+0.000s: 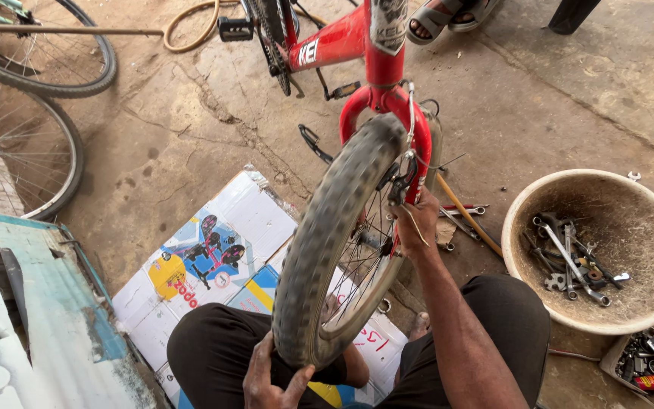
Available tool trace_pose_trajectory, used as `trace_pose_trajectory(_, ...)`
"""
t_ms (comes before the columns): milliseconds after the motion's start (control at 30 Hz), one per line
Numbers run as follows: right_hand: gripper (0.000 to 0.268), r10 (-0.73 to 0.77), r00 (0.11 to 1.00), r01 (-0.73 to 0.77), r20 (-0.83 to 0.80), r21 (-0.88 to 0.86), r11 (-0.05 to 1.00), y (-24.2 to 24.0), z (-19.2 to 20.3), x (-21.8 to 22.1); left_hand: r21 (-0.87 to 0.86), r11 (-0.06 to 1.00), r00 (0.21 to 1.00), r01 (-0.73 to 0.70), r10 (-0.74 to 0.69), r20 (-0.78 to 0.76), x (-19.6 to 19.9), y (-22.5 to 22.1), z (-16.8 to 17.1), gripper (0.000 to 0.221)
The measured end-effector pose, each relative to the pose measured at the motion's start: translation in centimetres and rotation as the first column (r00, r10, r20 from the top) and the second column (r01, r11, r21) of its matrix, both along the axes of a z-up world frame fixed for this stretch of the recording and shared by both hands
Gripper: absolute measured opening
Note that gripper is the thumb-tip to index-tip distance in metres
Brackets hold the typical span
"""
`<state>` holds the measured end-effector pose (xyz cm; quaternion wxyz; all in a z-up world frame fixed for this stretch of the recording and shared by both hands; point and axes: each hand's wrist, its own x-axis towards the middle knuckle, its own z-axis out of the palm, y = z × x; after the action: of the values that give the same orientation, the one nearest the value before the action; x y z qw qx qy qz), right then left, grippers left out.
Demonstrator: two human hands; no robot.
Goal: The person tightens and adjusts the spokes on a bicycle wheel, spins the wheel to check alignment, and manipulates the valve and rim.
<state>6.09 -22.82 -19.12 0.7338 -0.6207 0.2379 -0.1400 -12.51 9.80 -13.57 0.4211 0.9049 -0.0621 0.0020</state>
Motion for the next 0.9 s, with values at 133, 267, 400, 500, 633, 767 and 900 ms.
trace_pose_trajectory(133, 0.016, -0.011, 0.996, 0.001, 0.088, 0.121, 0.993, -0.3, -1.5, 0.5, -0.056, 0.998, 0.995, 0.023, -0.017, 0.102, -0.3, -0.1, 2.0, 0.097)
trace_pose_trajectory(267, 0.017, 0.021, 0.997, -0.019, 0.077, -0.021, 1.000, -0.6, -2.8, 0.5, -0.064, 0.996, 0.964, 0.065, -0.046, 0.262, 3.0, -1.8, 5.8, 0.090)
trace_pose_trajectory(400, 0.015, 0.089, 0.993, -0.074, 0.082, -0.168, 0.983, -1.2, -2.2, 0.1, 0.004, 0.989, 0.952, 0.150, -0.146, 0.269, 7.5, -3.9, 8.1, 0.093)
trace_pose_trajectory(500, 0.027, 0.165, 0.983, -0.138, 0.086, -0.261, 0.955, -2.0, -0.5, -0.9, 0.002, 0.969, 0.950, 0.247, -0.243, 0.197, 11.2, -5.1, 9.3, 0.098)
trace_pose_trajectory(633, 0.015, 0.229, 0.969, -0.163, 0.096, -0.450, 0.878, -3.3, -1.3, -3.8, -0.177, 0.938, 0.948, 0.299, -0.314, -0.060, 14.5, -6.6, 9.7, 0.104)
trace_pose_trajectory(767, 0.021, -0.306, 0.948, 0.314, -0.089, 0.092, 0.945, -3.6, -9.9, -6.0, -0.557, 0.810, 0.849, 0.182, -0.416, -0.328, 15.7, -7.1, 10.1, 0.103)
trace_pose_trajectory(900, 0.025, -0.260, 0.848, -0.038, -0.463, -0.542, 0.840, 1.9, -18.1, -12.4, -0.766, 0.639, 0.730, 0.077, -0.559, -0.393, 16.6, -6.7, 9.2, 0.106)
